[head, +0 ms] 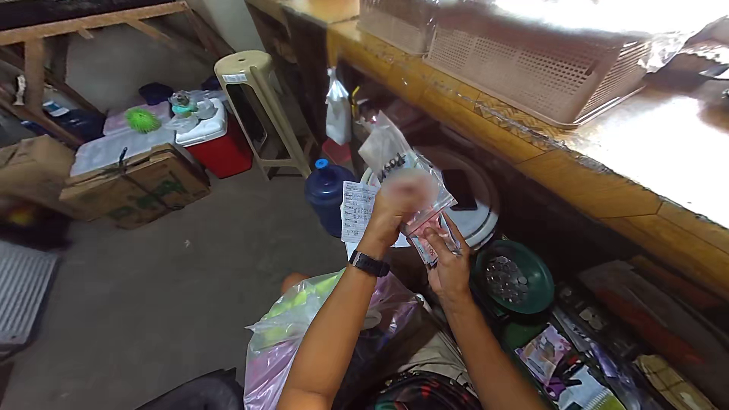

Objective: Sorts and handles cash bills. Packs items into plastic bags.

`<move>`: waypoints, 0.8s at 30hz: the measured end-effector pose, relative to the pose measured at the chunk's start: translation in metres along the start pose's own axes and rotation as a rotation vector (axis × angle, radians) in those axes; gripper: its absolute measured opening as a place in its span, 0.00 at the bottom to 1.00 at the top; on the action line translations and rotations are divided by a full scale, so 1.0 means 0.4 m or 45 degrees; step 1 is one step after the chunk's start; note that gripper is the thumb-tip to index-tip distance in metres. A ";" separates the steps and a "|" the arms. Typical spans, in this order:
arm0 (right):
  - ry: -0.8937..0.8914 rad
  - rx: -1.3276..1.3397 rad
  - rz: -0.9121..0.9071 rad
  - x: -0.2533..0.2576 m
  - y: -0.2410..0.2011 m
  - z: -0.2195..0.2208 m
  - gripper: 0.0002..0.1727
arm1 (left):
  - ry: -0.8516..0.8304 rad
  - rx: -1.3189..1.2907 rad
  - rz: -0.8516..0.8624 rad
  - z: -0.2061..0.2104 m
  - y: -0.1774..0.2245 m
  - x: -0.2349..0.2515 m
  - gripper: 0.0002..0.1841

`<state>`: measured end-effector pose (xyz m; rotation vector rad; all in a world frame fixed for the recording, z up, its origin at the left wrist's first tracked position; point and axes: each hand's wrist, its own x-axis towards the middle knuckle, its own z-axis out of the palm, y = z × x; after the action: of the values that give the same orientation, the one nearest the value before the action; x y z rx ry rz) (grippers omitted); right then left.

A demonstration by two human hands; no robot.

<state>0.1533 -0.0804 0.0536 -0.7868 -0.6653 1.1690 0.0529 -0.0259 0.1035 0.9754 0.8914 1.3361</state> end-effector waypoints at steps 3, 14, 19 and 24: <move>0.009 0.160 0.146 0.010 -0.016 0.005 0.24 | -0.148 -0.087 0.074 -0.034 0.013 0.009 0.17; 0.192 0.449 0.265 0.001 -0.039 0.042 0.14 | -0.216 -0.082 0.070 0.011 -0.006 0.017 0.16; 0.190 0.394 0.169 0.005 -0.033 0.059 0.17 | -0.261 -0.156 0.005 0.005 -0.010 0.006 0.14; 0.041 0.167 0.019 0.015 -0.044 0.022 0.20 | -0.197 0.274 0.339 -0.050 0.060 0.025 0.36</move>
<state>0.1574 -0.0765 0.0733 -0.6993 -0.5515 1.1986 0.0261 -0.0149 0.1191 1.3844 0.8188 1.3827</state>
